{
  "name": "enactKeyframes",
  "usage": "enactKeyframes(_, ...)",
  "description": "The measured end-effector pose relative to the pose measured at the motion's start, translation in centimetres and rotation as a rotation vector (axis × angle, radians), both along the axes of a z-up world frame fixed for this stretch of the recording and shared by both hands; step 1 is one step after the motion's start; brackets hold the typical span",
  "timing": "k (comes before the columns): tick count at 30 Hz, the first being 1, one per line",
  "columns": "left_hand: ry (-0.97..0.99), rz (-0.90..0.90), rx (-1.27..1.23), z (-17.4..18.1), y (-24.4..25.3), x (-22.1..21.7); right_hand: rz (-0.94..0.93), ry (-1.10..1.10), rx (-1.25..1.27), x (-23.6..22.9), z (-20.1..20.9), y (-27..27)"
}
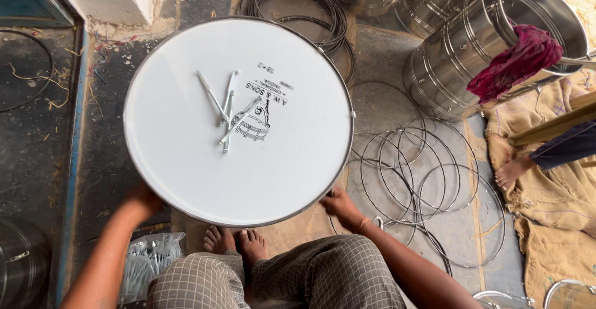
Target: The person sits on the floor and attaches metal tension rods to a white drum head. They pick up rods from a pile, insert them into the rim holes, and tighten them by hand. The workspace contains stacked metal drums and coiled wires.
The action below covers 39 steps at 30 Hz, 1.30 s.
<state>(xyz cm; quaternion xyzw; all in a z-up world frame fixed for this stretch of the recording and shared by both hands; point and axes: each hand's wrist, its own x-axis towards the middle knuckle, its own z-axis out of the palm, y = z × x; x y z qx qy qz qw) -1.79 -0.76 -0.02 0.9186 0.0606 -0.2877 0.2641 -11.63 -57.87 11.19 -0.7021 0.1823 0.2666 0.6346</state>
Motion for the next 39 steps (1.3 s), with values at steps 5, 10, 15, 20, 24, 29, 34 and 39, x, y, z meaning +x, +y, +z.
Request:
enactKeyframes(5,0.300,0.235,-0.369,3.4,-6.1,-5.9,-0.168,-0.041,-0.196,5.7,-2.9,-4.1)
enactKeyframes(10,0.324,0.128,-0.665,3.2,-10.6,-10.5,-0.193,-0.162,-0.171,11.9,-2.5,-5.8)
enactKeyframes(15,0.311,-0.162,-0.377,-1.5,-10.4,-10.7,-0.300,-0.281,-0.139,12.9,3.3,-5.2)
enactKeyframes(20,0.159,-0.435,0.092,13.8,-3.9,-12.6,-0.308,-0.290,0.045,8.9,15.6,-5.3)
enactKeyframes(24,0.175,-0.718,0.323,31.1,-9.8,-10.6,-0.118,-0.281,-0.058,5.8,24.9,-1.2)
enactKeyframes(29,-0.590,-0.101,-0.577,39.4,-23.9,-6.0,0.280,-0.512,0.075,4.5,28.5,8.7)
enactKeyframes(34,-0.495,0.370,-0.795,36.5,-27.8,-2.0,0.142,-0.558,0.192,8.1,24.1,14.5)
enactKeyframes(39,-0.675,0.407,-0.752,30.5,-25.9,-0.9,0.087,-0.487,0.205,5.8,18.5,15.9)
